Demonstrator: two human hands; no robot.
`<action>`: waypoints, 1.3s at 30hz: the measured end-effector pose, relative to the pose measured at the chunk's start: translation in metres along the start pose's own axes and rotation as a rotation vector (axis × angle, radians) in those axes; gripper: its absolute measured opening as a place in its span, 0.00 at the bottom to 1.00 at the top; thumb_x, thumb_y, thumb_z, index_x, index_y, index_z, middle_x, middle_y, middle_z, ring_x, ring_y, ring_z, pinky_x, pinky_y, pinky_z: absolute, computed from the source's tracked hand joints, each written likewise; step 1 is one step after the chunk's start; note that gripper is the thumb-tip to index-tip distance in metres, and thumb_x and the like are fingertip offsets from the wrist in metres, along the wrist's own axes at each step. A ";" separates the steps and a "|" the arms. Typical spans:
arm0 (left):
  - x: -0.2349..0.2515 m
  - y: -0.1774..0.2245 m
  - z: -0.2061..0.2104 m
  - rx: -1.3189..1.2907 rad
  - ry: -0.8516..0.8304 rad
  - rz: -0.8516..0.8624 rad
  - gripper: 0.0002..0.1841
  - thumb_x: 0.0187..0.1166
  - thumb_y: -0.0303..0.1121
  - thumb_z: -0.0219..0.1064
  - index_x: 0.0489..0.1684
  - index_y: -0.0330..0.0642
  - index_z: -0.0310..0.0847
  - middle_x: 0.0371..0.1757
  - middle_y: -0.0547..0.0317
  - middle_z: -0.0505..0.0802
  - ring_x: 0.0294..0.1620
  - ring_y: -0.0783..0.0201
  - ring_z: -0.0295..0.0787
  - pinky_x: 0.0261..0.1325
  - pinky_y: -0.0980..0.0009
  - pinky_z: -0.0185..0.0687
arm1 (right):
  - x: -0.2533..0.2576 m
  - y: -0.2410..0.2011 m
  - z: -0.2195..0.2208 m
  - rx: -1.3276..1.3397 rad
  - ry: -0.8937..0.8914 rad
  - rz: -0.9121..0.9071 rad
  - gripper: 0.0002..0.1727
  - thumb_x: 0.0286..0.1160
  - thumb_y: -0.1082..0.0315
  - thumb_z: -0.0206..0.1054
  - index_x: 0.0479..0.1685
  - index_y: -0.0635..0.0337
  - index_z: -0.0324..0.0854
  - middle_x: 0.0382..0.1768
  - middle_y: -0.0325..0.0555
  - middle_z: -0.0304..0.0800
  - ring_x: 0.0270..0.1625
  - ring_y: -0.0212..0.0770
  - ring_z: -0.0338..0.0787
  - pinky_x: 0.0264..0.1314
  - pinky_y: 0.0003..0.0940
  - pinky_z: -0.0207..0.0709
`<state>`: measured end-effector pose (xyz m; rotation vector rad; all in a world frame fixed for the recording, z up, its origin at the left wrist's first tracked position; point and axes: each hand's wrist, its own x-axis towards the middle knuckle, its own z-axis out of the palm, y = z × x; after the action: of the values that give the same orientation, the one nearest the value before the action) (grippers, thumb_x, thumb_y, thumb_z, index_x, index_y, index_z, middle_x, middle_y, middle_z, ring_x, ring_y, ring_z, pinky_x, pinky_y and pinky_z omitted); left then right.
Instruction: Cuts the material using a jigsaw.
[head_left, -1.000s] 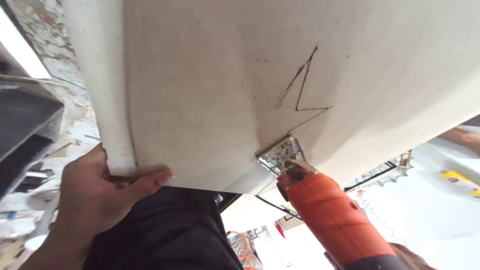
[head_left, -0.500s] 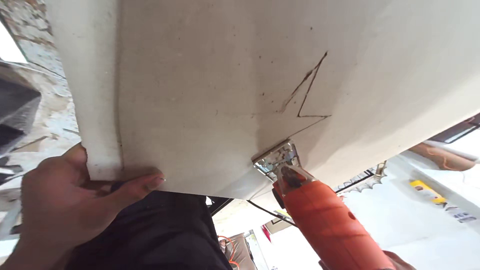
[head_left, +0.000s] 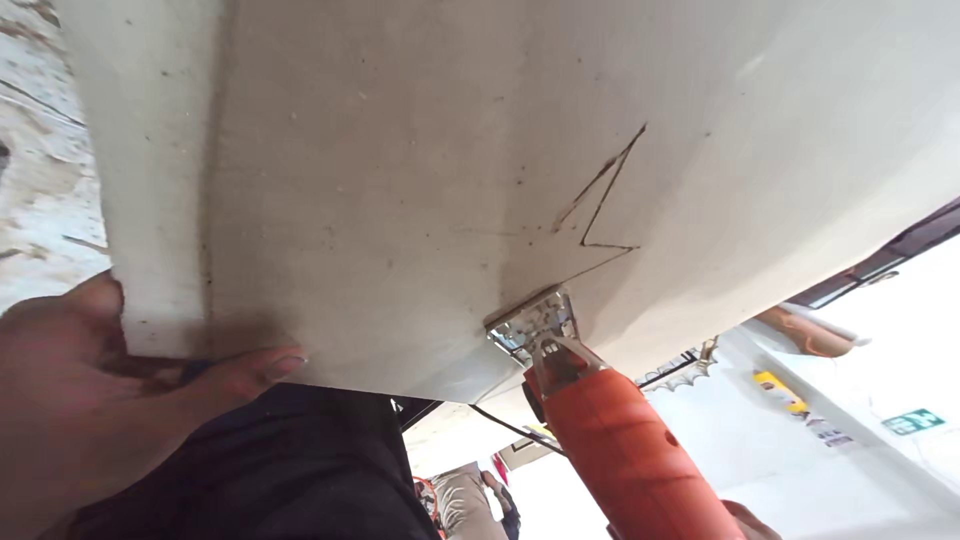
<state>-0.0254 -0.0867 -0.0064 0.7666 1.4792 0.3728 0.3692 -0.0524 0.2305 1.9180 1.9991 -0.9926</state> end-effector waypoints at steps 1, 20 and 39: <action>0.000 0.002 0.002 -0.030 0.004 -0.001 0.40 0.55 0.56 0.87 0.65 0.43 0.77 0.48 0.61 0.95 0.46 0.64 0.96 0.48 0.64 0.96 | -0.002 0.001 -0.001 -0.009 -0.013 0.006 0.17 0.72 0.54 0.76 0.45 0.58 0.82 0.40 0.40 0.92 0.49 0.24 0.90 0.60 0.19 0.81; -0.003 -0.019 0.011 -0.214 0.022 0.043 0.36 0.59 0.52 0.87 0.66 0.46 0.80 0.50 0.62 0.95 0.48 0.64 0.96 0.50 0.63 0.97 | 0.009 0.004 -0.009 -0.011 -0.060 -0.083 0.20 0.74 0.48 0.73 0.45 0.58 0.85 0.39 0.36 0.94 0.49 0.19 0.90 0.60 0.17 0.79; 0.004 0.003 0.019 -0.282 0.032 0.113 0.35 0.59 0.50 0.86 0.65 0.44 0.80 0.54 0.69 0.94 0.55 0.73 0.93 0.60 0.71 0.92 | 0.008 -0.004 -0.002 0.004 0.018 -0.064 0.16 0.72 0.53 0.77 0.44 0.55 0.84 0.43 0.33 0.95 0.53 0.17 0.90 0.62 0.15 0.80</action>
<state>-0.0056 -0.0857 -0.0089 0.6214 1.3794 0.6669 0.3646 -0.0440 0.2291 1.8823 2.0815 -0.9991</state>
